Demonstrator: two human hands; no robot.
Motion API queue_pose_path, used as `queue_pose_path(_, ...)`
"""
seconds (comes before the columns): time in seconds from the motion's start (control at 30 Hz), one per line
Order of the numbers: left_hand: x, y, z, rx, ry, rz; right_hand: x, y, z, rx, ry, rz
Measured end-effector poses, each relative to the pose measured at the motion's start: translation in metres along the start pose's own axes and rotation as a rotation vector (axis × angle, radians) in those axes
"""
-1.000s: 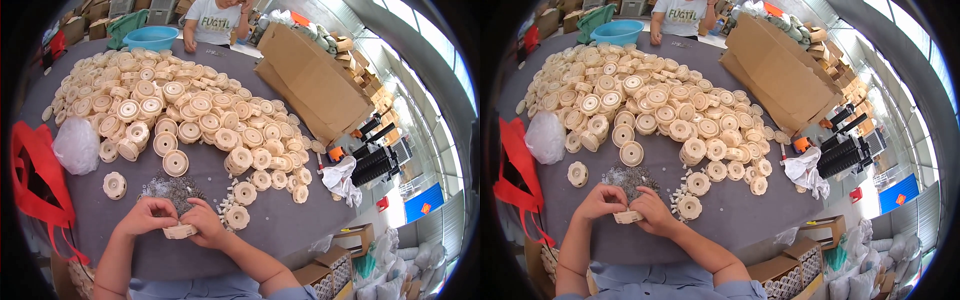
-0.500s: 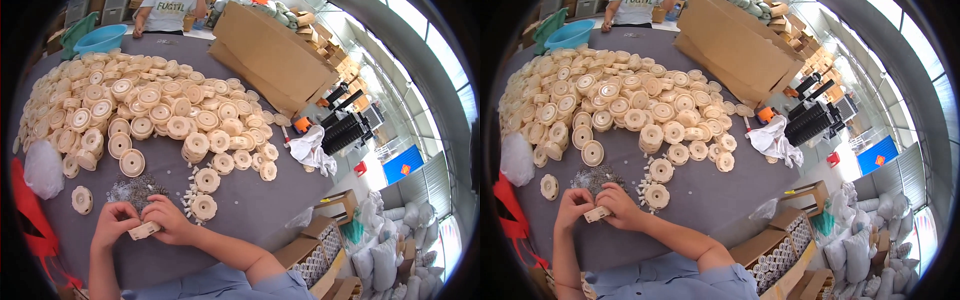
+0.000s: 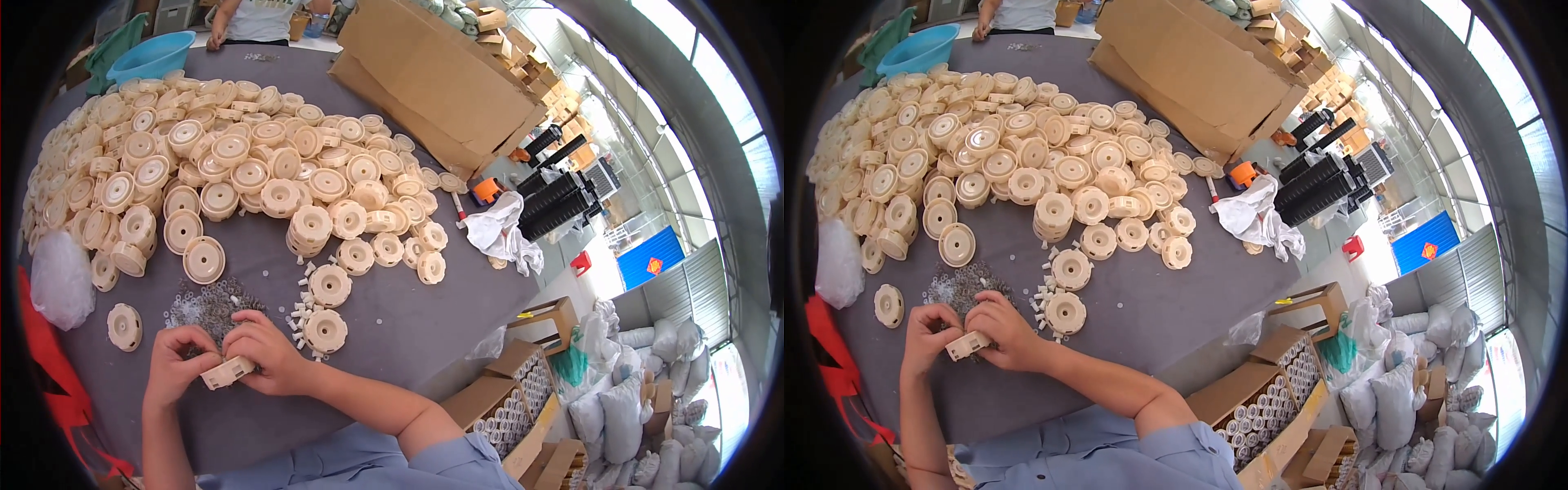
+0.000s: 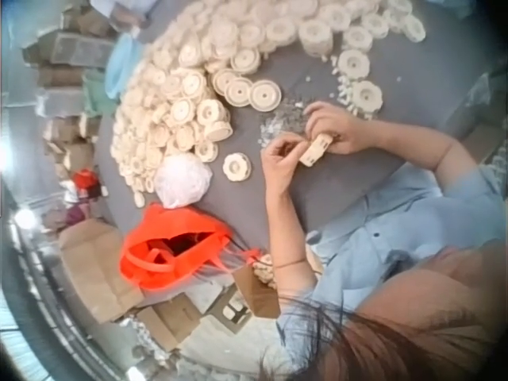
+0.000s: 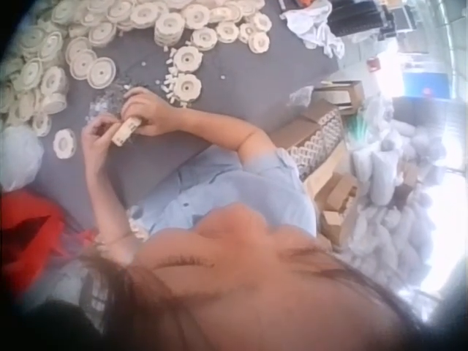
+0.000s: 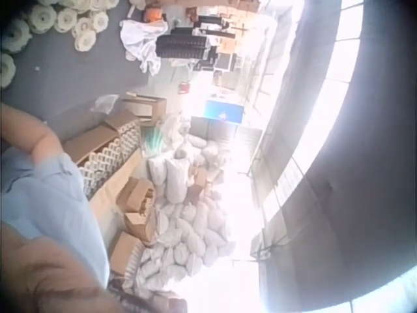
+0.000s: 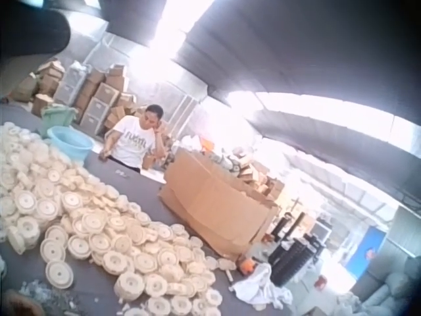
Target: The person assembles small plastic components by hand.
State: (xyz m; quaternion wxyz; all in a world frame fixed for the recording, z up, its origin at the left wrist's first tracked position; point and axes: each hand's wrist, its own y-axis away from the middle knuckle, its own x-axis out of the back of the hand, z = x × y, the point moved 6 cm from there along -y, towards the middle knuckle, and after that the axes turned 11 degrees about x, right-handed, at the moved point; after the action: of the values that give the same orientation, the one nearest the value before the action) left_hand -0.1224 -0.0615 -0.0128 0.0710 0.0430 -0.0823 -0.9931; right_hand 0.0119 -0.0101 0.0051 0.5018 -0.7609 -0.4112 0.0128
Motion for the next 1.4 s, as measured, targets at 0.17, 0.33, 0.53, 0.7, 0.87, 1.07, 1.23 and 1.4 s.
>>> queue_pose_path(0.17,0.001,0.001,-0.003,0.051,0.073,0.011,0.002,-0.002,-0.001,-0.033,-0.002,0.007)
queue_pose_path(0.33,-0.003,-0.001,-0.003,0.047,0.096,-0.051,0.008,0.001,0.003,-0.075,0.021,0.062)
queue_pose_path(0.53,-0.005,0.002,-0.004,-0.086,0.1,-0.071,0.01,-0.002,0.001,-0.055,0.053,0.048)
queue_pose_path(0.7,-0.004,0.004,-0.002,-0.137,0.003,-0.021,0.011,-0.002,0.002,-0.047,0.079,0.071)
queue_pose_path(0.87,-0.009,0.006,0.002,-0.153,0.062,0.065,0.015,-0.002,0.002,-0.037,0.123,0.101)
queue_pose_path(1.07,-0.011,0.008,0.008,-0.209,-0.093,0.086,0.017,-0.005,-0.001,-0.018,0.144,0.085)
queue_pose_path(1.23,-0.007,0.009,0.005,-0.179,-0.129,0.095,0.013,-0.004,-0.001,-0.031,0.145,0.062)
queue_pose_path(1.4,-0.008,0.009,0.005,-0.199,-0.097,0.107,0.013,-0.003,0.0,-0.032,0.131,0.081)
